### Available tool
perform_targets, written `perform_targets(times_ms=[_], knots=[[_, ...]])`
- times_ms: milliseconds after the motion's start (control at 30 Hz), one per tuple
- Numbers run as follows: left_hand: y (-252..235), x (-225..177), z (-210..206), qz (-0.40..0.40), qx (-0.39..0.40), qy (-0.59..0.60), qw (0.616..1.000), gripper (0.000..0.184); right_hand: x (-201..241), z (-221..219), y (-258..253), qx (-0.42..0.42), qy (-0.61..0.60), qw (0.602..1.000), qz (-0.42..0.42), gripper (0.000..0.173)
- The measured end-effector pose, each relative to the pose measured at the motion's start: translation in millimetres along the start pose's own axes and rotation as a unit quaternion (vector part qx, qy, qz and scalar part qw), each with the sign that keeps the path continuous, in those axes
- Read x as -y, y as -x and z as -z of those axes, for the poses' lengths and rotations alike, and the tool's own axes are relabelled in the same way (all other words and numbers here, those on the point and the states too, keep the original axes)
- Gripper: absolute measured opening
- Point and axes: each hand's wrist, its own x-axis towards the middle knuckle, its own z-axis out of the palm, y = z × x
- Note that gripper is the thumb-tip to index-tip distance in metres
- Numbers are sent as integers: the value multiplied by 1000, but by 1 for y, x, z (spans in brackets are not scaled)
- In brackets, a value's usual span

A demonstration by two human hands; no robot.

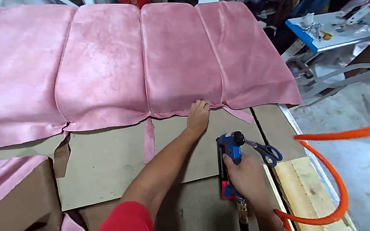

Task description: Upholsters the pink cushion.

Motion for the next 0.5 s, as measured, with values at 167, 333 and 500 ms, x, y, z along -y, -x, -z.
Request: perform_targets(times_ms=[167,333,500], knots=[[-4,-21,-2,69,-36,3,997,13,10,41,-29,50,-62,996,34,30],[5,-32,-1,79,-1,-8,997,18,35,62,-85,3,2,993,114,45],[10,-16,-13,33,-31,11,999,14,82,50,-133,27,81,992,95,39]])
